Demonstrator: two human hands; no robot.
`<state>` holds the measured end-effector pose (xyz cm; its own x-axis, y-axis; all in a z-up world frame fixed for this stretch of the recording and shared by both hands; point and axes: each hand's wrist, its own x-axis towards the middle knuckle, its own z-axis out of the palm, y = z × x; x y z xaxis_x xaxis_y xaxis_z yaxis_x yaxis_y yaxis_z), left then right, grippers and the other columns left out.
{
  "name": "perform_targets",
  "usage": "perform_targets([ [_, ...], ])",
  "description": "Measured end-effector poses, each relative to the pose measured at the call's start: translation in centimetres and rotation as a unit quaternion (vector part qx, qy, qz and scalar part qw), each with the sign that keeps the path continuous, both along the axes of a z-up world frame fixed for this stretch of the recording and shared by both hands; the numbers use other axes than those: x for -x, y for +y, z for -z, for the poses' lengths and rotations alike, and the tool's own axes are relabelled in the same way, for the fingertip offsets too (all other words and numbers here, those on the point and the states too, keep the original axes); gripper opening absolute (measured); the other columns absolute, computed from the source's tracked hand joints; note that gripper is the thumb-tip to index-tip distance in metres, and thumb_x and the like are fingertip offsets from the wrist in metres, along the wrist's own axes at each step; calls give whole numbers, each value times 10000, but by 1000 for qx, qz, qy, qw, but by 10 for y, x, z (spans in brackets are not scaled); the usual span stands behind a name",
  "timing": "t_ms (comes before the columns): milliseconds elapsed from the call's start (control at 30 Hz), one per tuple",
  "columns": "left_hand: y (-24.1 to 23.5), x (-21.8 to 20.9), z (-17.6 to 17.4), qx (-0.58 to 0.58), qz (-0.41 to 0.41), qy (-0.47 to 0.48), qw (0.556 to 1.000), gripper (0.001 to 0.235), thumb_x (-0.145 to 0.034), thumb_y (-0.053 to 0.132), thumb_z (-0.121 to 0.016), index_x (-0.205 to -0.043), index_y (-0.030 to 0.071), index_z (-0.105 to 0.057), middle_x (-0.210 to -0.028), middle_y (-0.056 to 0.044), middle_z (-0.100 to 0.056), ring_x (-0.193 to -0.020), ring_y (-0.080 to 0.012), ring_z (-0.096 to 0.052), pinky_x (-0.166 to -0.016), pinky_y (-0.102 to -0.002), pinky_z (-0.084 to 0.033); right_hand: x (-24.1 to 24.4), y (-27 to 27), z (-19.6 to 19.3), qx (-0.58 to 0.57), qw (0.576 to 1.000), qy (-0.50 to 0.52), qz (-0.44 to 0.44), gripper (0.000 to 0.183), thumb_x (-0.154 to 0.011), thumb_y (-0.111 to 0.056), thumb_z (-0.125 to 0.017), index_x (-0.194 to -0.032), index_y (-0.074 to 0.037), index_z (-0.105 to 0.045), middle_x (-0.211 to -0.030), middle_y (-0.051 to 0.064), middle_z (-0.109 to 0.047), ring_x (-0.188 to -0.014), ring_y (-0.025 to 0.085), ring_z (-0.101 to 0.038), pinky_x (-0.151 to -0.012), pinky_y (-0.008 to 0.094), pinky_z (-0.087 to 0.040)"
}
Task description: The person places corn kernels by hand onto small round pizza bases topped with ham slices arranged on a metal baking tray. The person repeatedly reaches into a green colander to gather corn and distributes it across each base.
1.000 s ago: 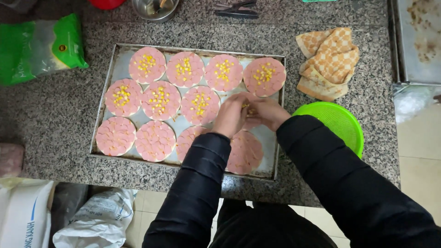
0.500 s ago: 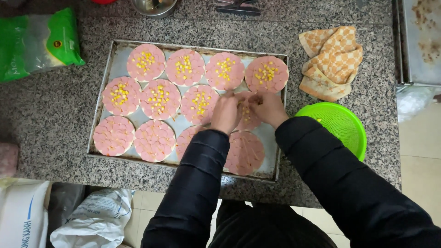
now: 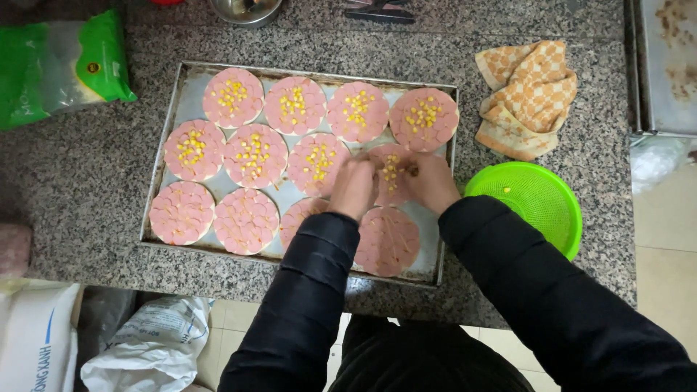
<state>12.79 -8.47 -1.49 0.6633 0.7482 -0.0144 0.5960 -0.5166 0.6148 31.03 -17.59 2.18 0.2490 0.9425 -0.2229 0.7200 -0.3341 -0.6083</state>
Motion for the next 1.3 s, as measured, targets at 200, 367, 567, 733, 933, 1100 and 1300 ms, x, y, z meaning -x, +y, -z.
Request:
perform_targets([
  [200,-8,1,-13,-35,13,35,999,321,-930,85,-680,-1194,89,-863,-1128,-187,-812,-1129,-438,-794,-999,-511,-663,3,-10,-2,2,1000,16,-6,318,-1008,-162,-688,-1243,-73,-883,-1117,235,-826,-1085,536,-788,-981,595,-643],
  [367,1,-6,-21,-26,7,36,999,301,-928,79,-692,-1172,108,-866,-1104,-159,-821,-1112,-416,-811,-982,-504,-679,-12,-5,24,-7,1000,19,21,329,-1028,-170,-686,-1288,-97,-873,-1132,201,-833,-1107,509,-793,-972,589,-645],
  [567,12,-20,-18,-23,28,29,999,333,-912,65,-725,-1221,120,-836,-1172,-133,-813,-1185,-407,-797,-1004,-509,-673,-18,3,26,-23,998,29,43,307,-1025,-192,-706,-1273,-124,-874,-1095,180,-846,-1097,482,-800,-982,572,-641],
  [733,15,-17,-21,-26,17,65,997,312,-927,48,-689,-1178,123,-859,-1131,-144,-819,-1131,-426,-811,-961,-534,-688,-19,7,43,-30,997,53,44,297,-1023,-175,-694,-1238,-150,-898,-1097,157,-868,-1098,475,-802,-972,548,-644],
  [933,-1,3,-61,-19,-5,80,997,302,-967,89,-701,-1212,163,-860,-1177,-133,-808,-1162,-429,-797,-987,-568,-672,-17,-1,17,-17,997,50,64,277,-1015,-205,-716,-1225,-164,-893,-1074,138,-865,-1085,419,-818,-965,509,-645],
  [1100,-13,3,-22,-184,37,53,981,244,-981,200,-702,-1140,233,-885,-1151,-60,-704,-1233,-309,-680,-1025,-467,-625,-10,1,25,-22,960,223,169,279,-994,-78,-743,-1242,-13,-853,-1104,221,-855,-975,366,-844,-822,467,-701],
  [1300,-13,17,-45,-67,24,-91,993,335,-1031,76,-606,-1257,118,-849,-1132,-147,-695,-1245,-425,-680,-1045,-546,-611,-9,1,28,-16,881,402,251,430,-1048,-8,-725,-1422,189,-651,-1227,335,-740,-992,392,-822,-873,553,-731],
])
